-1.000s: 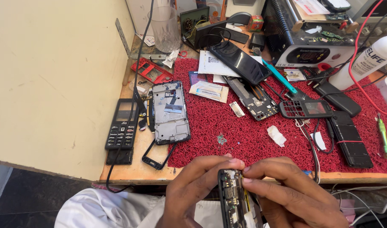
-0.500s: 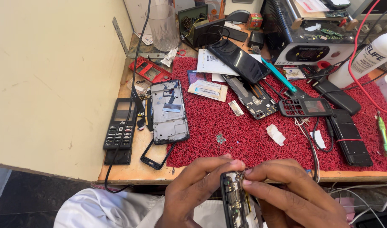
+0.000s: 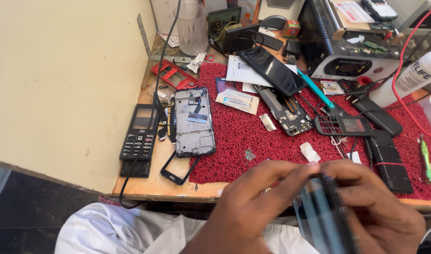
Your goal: The person tests a smartphone by navigating menus and playing a video, then removes the back cover to inspect the internal components. They attempt to reseat a ribbon cable connector and continue testing the device.
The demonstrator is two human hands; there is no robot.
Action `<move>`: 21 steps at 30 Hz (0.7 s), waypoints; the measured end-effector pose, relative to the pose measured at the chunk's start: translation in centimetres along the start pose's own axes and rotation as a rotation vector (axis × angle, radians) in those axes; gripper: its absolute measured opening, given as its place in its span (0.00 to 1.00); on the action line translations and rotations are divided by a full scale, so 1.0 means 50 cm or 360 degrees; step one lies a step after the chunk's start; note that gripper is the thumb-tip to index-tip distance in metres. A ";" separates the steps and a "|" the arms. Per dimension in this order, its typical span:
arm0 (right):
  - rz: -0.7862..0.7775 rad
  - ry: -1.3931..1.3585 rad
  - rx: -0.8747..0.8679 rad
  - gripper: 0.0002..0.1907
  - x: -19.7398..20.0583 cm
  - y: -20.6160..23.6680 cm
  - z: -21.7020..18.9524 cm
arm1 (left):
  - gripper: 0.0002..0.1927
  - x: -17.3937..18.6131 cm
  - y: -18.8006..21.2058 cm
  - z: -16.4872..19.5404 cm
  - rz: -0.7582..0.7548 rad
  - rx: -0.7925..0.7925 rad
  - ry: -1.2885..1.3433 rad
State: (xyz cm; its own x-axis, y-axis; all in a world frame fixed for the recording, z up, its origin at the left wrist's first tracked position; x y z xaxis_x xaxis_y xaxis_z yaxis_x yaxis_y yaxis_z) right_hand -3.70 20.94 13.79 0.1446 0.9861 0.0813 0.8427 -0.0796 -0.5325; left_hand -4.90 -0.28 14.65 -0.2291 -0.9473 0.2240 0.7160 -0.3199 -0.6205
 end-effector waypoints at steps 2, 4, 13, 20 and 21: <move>-0.0054 0.0121 0.0027 0.12 0.023 -0.006 0.013 | 0.38 -0.015 -0.007 0.009 0.0059 -0.0128 -0.0241; 0.0048 0.0094 -0.0135 0.15 0.040 -0.006 0.040 | 0.40 -0.030 -0.014 0.015 0.0107 -0.0177 -0.0383; 0.0637 -0.0508 -0.0729 0.27 0.029 0.035 0.133 | 0.47 -0.048 -0.037 0.029 0.0212 -0.0131 -0.0609; 0.0644 -0.0955 -0.0874 0.34 -0.002 0.050 0.160 | 0.49 -0.037 -0.059 0.045 0.0369 -0.0004 -0.0666; 0.0655 -0.1147 -0.0872 0.34 -0.005 0.050 0.166 | 0.48 -0.037 -0.062 0.045 0.0371 0.0049 -0.0633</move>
State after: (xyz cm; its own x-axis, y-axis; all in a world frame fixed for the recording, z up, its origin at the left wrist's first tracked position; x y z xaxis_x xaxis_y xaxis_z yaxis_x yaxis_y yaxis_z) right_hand -5.94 21.68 5.47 0.2831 0.7048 -0.6504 0.9470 -0.3128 0.0733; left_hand -5.21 2.50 17.87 0.2068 -0.9114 0.3557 0.7388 -0.0928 -0.6675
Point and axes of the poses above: each hand's wrist, its own y-axis away from the middle knuckle, its own x-axis out of the back of the hand, z = x × y, the point moved 4 cm from there along -y, towards the middle knuckle, and after that the axes turned 6 degrees about z, right-handed, at the moved point
